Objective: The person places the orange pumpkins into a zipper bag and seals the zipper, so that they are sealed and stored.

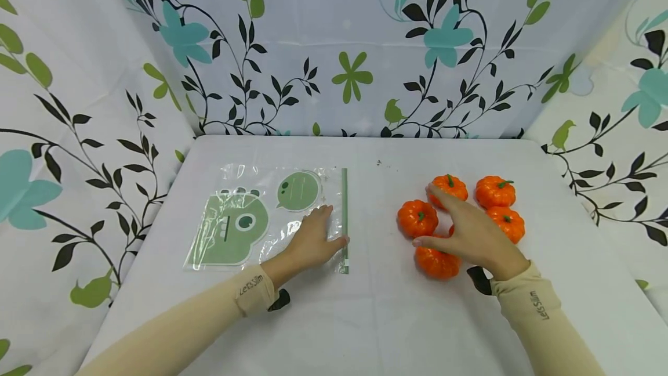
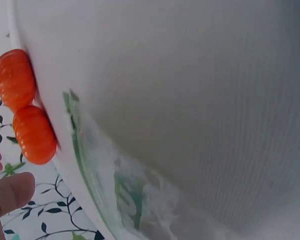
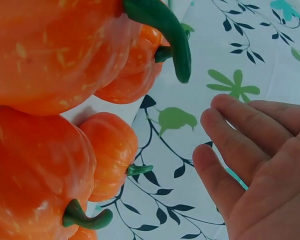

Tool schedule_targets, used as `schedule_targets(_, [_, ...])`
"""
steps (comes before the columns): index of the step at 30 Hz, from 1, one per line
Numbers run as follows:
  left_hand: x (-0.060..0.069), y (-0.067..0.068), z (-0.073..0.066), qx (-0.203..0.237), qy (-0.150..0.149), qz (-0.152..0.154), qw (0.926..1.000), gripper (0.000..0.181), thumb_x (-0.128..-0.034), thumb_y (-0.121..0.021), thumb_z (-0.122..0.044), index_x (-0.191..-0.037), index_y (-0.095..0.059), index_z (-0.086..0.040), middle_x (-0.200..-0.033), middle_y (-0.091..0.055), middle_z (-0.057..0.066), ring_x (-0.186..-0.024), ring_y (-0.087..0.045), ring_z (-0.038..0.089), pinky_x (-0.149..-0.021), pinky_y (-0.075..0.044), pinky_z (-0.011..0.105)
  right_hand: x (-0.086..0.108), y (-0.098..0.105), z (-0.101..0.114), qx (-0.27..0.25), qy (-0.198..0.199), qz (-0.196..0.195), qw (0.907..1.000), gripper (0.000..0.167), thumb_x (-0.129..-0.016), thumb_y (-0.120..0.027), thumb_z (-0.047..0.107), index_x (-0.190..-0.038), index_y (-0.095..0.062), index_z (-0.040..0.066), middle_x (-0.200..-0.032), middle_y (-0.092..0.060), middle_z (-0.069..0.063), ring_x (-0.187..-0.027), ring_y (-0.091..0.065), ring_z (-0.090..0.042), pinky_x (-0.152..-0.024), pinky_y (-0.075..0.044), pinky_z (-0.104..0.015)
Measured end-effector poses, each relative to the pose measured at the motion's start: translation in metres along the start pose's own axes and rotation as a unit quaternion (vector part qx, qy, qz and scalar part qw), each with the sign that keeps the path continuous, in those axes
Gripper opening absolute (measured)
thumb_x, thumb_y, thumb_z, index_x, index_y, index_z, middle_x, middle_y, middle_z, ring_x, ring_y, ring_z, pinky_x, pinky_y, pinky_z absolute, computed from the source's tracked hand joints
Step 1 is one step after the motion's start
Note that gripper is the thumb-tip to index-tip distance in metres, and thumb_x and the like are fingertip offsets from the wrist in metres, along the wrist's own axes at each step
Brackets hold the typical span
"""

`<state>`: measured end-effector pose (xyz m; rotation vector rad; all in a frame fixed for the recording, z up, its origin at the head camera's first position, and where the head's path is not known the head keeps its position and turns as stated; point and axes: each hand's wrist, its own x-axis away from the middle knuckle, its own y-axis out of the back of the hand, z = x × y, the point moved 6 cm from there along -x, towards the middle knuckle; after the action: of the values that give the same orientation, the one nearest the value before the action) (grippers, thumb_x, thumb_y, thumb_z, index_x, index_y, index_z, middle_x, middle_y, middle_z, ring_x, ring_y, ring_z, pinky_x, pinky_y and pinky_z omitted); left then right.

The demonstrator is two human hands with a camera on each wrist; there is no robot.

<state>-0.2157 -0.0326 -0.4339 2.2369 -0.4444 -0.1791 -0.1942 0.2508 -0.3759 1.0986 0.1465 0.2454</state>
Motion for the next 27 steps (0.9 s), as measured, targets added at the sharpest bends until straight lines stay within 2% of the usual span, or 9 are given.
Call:
schedule_targets(5, [0.000, -0.012, -0.004, -0.037, -0.002, 0.007, 0.9993, 0.083, -0.0890, -0.072, -0.033, -0.146, -0.037, 0.015, -0.153, -0.035, 0.033, -0.146, -0.028, 0.045, -0.119, -0.021, 0.056, 0.002, -0.003, 0.002, 0.000, 0.008, 0.018, 0.9998, 0.114, -0.072, -0.077, 0.072, -0.159, -0.033, 0.014, -0.158, -0.041, -0.006, -0.140, -0.043, -0.030, -0.111, -0.035, -0.058])
schedule_targets(10, [0.002, -0.023, -0.007, -0.045, -0.001, 0.003, 0.9990, 0.085, -0.0877, -0.074, -0.034, -0.146, -0.037, 0.015, -0.152, -0.035, 0.034, -0.145, -0.029, 0.045, -0.118, -0.021, 0.057, 0.007, -0.004, 0.003, 0.008, 0.013, 0.040, 0.9991, 0.112, -0.068, -0.082, 0.069, -0.156, -0.040, 0.014, -0.155, -0.045, -0.004, -0.136, -0.047, -0.030, -0.107, -0.040, -0.059])
schedule_targets(14, [0.003, -0.028, -0.007, -0.039, 0.004, 0.000, 0.9992, 0.086, -0.0880, -0.074, -0.033, -0.147, -0.034, 0.016, -0.154, -0.033, 0.033, -0.147, -0.026, 0.044, -0.120, -0.019, 0.054, 0.011, -0.003, 0.003, 0.016, 0.006, 0.048, 0.9987, 0.104, -0.065, -0.085, 0.067, -0.150, -0.049, 0.017, -0.146, -0.054, -0.002, -0.123, -0.056, -0.026, -0.099, -0.048, -0.057])
schedule_targets(20, [0.002, -0.031, -0.009, -0.039, -0.001, -0.004, 0.9992, 0.084, -0.0879, -0.075, -0.031, -0.146, -0.036, 0.016, -0.154, -0.034, 0.033, -0.146, -0.028, 0.043, -0.120, -0.021, 0.052, 0.019, 0.000, 0.002, 0.025, 0.005, 0.051, 0.9984, 0.088, -0.062, -0.091, 0.057, -0.137, -0.062, 0.021, -0.129, -0.065, 0.002, -0.103, -0.063, -0.020, -0.082, -0.054, -0.044])
schedule_targets(24, [0.001, -0.034, -0.007, -0.052, 0.002, 0.004, 0.9987, 0.082, -0.0895, -0.074, -0.031, -0.147, -0.036, 0.015, -0.155, -0.033, 0.032, -0.147, -0.027, 0.043, -0.120, -0.021, 0.051, 0.022, -0.001, -0.001, 0.030, 0.002, 0.055, 0.9980, 0.080, -0.061, -0.094, 0.052, -0.130, -0.067, 0.023, -0.124, -0.067, 0.003, -0.106, -0.062, -0.019, -0.086, -0.053, -0.045])
schedule_targets(27, [0.001, -0.035, -0.007, -0.064, -0.006, 0.002, 0.9979, 0.079, -0.0890, -0.074, -0.028, -0.144, -0.038, 0.017, -0.153, -0.035, 0.034, -0.145, -0.029, 0.046, -0.119, -0.022, 0.052, 0.023, -0.001, -0.003, 0.035, 0.006, 0.053, 0.9980, 0.077, -0.061, -0.094, 0.047, -0.129, -0.069, 0.021, -0.123, -0.068, 0.003, -0.110, -0.062, -0.022, -0.092, -0.052, -0.049])
